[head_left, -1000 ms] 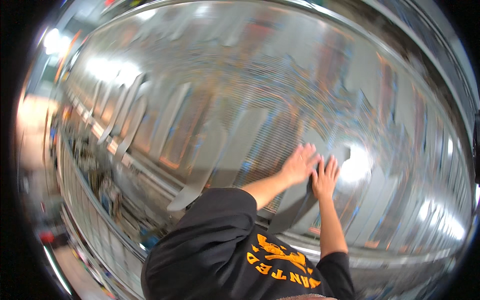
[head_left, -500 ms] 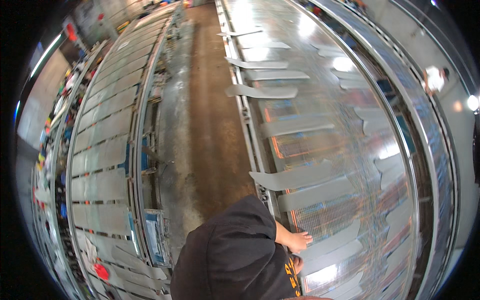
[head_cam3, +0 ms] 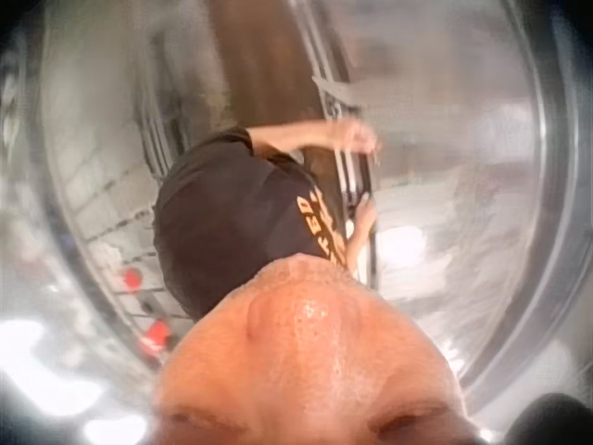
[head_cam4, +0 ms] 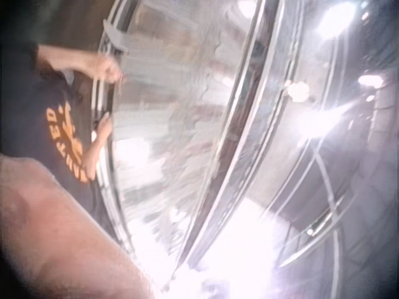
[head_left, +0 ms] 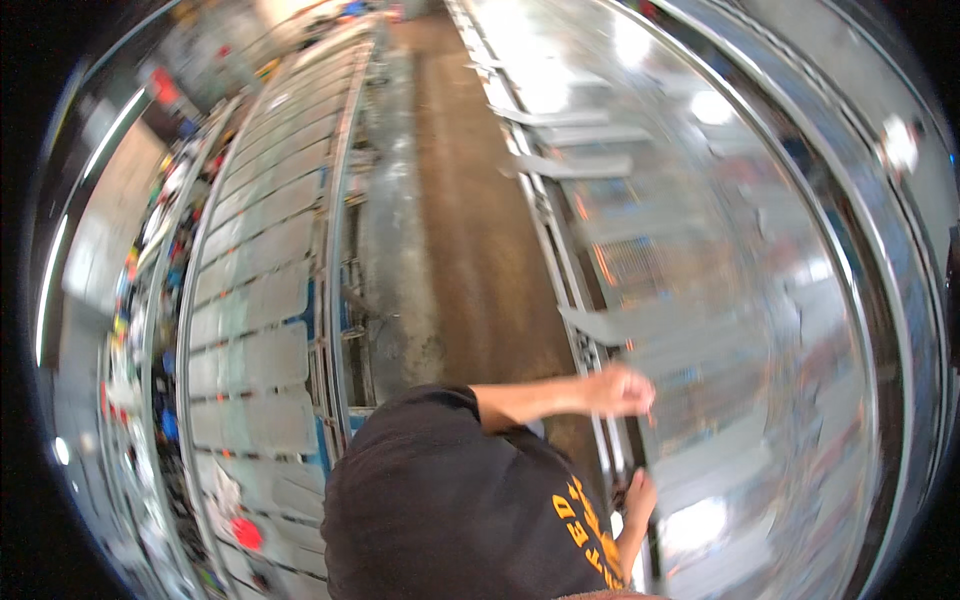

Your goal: The person is assembling solar panels on a large metal rack in a factory setting. They repeatedly pick up grey mesh strips and carefully align them with the edges of the solar panels, pressing them down to secure them in place.

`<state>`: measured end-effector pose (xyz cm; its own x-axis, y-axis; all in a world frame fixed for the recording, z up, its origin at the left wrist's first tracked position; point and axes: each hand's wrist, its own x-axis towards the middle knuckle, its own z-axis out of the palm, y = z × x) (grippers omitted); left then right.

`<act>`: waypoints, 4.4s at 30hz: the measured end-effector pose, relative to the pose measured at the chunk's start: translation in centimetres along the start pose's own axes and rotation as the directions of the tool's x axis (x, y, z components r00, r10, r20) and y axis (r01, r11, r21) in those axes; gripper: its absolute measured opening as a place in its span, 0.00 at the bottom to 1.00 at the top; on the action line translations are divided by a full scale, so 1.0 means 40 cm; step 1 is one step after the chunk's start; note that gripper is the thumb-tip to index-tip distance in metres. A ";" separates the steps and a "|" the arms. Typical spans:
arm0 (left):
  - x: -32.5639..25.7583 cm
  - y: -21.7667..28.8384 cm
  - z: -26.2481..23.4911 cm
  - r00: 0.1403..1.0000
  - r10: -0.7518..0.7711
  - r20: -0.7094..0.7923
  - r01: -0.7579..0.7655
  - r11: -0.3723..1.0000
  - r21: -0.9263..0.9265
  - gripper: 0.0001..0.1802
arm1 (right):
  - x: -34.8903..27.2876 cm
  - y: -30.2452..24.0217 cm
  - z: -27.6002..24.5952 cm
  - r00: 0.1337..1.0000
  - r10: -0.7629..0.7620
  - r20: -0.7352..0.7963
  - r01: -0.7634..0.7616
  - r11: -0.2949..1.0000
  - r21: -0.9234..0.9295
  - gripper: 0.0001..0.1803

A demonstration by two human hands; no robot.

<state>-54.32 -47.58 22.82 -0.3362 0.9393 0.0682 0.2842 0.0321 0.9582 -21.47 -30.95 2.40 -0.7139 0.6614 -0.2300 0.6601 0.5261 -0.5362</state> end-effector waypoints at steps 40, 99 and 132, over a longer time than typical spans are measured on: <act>0.731 -0.557 -0.504 0.393 -0.150 0.907 0.816 0.512 -0.269 0.35 | 0.636 -1.188 -0.061 0.840 0.261 -0.475 0.010 0.868 0.496 0.18; 1.378 -0.646 -0.157 0.837 -0.365 0.407 0.210 0.903 0.376 0.29 | 0.646 -0.765 0.278 0.469 0.872 0.136 -0.148 -0.074 0.986 0.10; 1.442 -0.596 -0.061 0.686 -0.427 0.589 -0.070 0.767 0.638 0.20 | 0.642 -0.753 0.280 0.493 0.859 0.138 -0.209 -0.037 0.977 0.11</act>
<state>-82.67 5.00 4.58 0.1773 0.8318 -0.5260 0.8142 0.1762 0.5532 -62.30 -35.79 3.55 0.1832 0.7040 -0.6862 -0.1038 -0.6802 -0.7256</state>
